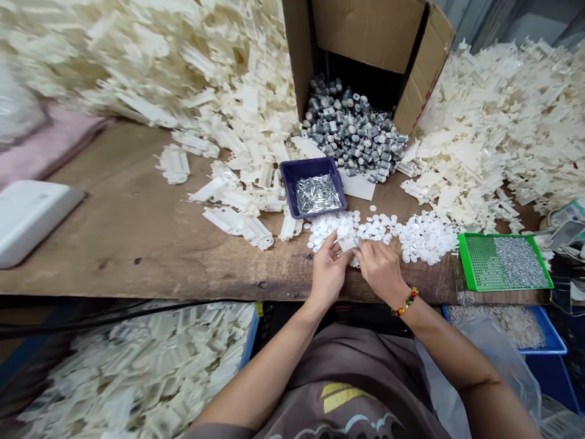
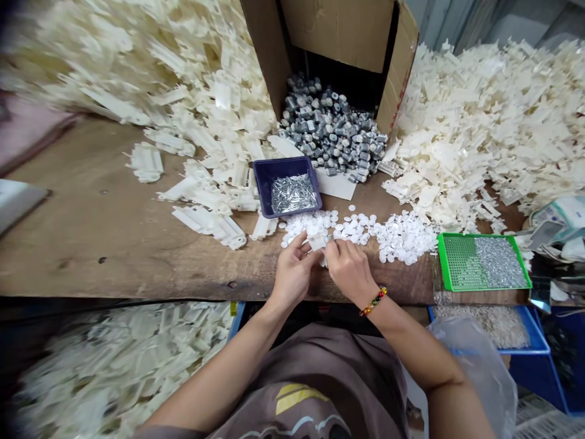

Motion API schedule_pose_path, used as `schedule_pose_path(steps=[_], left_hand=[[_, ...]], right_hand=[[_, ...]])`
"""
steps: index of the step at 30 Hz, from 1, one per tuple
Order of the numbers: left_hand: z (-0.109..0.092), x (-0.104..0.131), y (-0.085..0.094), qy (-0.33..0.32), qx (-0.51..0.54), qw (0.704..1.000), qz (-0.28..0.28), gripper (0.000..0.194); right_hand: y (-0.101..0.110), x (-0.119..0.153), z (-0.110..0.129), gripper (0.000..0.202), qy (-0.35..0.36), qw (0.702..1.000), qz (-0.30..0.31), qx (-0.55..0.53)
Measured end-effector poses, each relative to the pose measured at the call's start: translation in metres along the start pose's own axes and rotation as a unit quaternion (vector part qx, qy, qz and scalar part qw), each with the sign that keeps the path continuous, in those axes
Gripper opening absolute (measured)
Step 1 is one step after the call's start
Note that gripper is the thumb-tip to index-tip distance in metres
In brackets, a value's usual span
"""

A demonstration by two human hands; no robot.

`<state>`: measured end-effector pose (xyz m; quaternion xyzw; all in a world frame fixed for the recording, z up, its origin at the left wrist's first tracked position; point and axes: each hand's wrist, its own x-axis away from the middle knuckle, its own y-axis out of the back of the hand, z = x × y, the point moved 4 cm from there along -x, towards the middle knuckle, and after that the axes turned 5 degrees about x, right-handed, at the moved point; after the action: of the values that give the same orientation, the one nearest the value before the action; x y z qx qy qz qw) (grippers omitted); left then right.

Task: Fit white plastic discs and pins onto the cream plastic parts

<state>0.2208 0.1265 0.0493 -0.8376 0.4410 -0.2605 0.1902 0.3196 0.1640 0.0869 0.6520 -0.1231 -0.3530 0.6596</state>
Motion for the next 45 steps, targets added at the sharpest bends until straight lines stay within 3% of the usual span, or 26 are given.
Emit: schedule_pose_path(steps=[3,4,6,8,10,13,15,18,20,23,26,28,35,38,42,45], left_hand=[[-0.002,0.004,-0.003,0.088,0.021,0.994,0.061,0.047],[-0.003,0.005,-0.004,0.118,0.029,0.989,0.084,0.045],[-0.004,0.008,-0.007,0.158,0.038,0.98,0.113,0.04],[-0.004,0.01,-0.011,0.174,0.041,0.976,0.126,0.039],[-0.002,0.012,-0.015,0.183,0.04,0.973,0.134,0.041],[0.0,0.014,-0.019,0.195,0.037,0.97,0.138,0.041],[0.001,0.012,-0.018,0.198,0.043,0.969,0.14,0.041],[0.003,0.006,-0.015,0.19,0.053,0.97,0.144,0.045],[0.006,0.002,-0.012,0.181,0.051,0.973,0.131,0.048],[0.009,-0.004,-0.008,0.159,0.044,0.982,0.088,0.055],[0.01,-0.005,-0.006,0.129,0.036,0.989,0.065,0.062],[0.01,-0.005,-0.006,0.106,0.026,0.992,0.062,0.065],[-0.001,0.004,-0.007,0.003,-0.056,0.997,0.055,0.059],[-0.006,0.009,-0.008,0.011,-0.049,0.996,0.07,0.058],[-0.005,0.013,-0.005,0.07,0.004,0.991,0.111,0.06],[-0.006,0.014,-0.001,0.065,-0.02,0.992,0.103,0.064]], right_hand=[[0.011,-0.02,-0.048,0.028,-0.038,0.995,0.028,-0.088],[0.018,-0.032,-0.073,0.031,-0.088,0.993,0.015,-0.082],[0.033,-0.057,-0.124,0.029,-0.188,0.982,-0.029,0.021],[0.039,-0.082,-0.16,0.024,-0.188,0.975,-0.011,0.113],[0.034,-0.101,-0.181,0.023,-0.179,0.969,0.047,0.166],[0.025,-0.111,-0.192,0.02,-0.175,0.96,0.104,0.193],[0.026,-0.107,-0.189,0.018,-0.174,0.965,0.087,0.173],[0.038,-0.089,-0.17,0.013,-0.172,0.983,-0.001,0.068],[0.044,-0.069,-0.143,0.01,-0.156,0.985,-0.037,-0.057],[0.046,-0.033,-0.085,0.01,-0.072,0.972,-0.006,-0.223],[0.047,-0.001,-0.035,0.01,0.031,0.978,-0.014,-0.205],[0.044,0.014,-0.017,0.014,0.069,0.983,-0.02,-0.168],[0.031,0.025,-0.004,0.019,0.058,0.99,0.0,-0.129],[0.03,0.027,-0.002,0.02,0.043,0.988,-0.012,-0.15],[0.031,0.03,-0.004,0.018,-0.002,0.975,-0.044,-0.216],[0.031,0.031,-0.001,0.016,-0.009,0.975,-0.052,-0.217]])
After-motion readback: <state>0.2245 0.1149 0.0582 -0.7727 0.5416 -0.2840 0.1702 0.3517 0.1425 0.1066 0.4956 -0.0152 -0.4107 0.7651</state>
